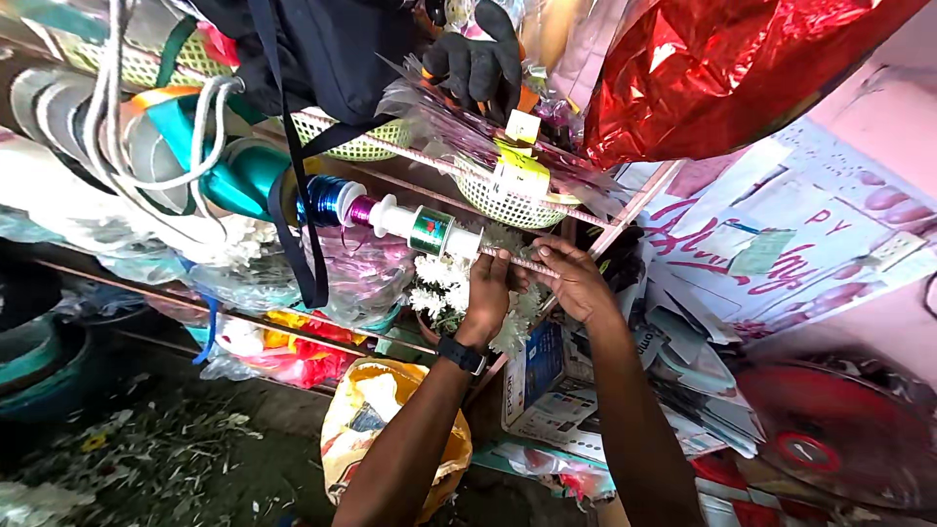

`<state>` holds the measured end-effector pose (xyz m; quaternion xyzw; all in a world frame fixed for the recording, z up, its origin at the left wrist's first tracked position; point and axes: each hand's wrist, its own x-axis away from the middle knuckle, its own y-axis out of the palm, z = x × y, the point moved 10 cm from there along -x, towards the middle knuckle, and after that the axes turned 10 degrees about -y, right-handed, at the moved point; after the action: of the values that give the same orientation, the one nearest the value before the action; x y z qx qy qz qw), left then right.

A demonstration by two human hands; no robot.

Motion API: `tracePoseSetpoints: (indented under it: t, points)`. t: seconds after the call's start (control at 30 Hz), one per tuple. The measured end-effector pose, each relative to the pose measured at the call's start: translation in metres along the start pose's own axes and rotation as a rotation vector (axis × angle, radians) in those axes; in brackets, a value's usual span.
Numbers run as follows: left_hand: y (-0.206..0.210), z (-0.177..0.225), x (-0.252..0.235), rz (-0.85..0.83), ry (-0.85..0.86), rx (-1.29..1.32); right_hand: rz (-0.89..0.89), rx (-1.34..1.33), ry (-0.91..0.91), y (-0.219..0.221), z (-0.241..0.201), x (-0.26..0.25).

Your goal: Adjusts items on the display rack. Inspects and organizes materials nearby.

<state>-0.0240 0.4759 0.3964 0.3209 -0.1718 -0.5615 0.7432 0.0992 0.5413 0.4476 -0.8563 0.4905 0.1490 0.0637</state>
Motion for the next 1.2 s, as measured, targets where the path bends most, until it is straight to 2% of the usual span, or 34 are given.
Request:
tracePoseSetpoints:
  t: [0.23,0.33,0.53,0.67,0.87,1.0,1.2]
  points:
    - [-0.001,0.0,0.001,0.004,-0.002,-0.017,-0.135,-0.103,-0.045,0.007,0.006,0.001]
    - [-0.002,0.001,0.001,0.011,0.006,-0.021,-0.101,-0.046,-0.115,0.009,0.0,0.004]
    - [-0.002,0.002,0.002,0.01,-0.003,-0.043,-0.175,-0.257,-0.053,0.022,0.01,-0.004]
    - [-0.005,0.003,0.0,0.016,-0.014,-0.04,-0.193,-0.288,-0.107,0.028,0.011,-0.007]
    - [-0.008,0.002,0.001,0.041,-0.014,-0.014,-0.053,-0.414,-0.125,0.01,0.019,0.002]
    - [-0.006,0.005,0.005,0.042,-0.014,-0.016,0.002,-0.299,-0.14,0.008,0.005,0.007]
    - [-0.004,0.011,0.01,0.058,0.002,0.014,0.086,-0.444,0.033,0.009,0.012,0.006]
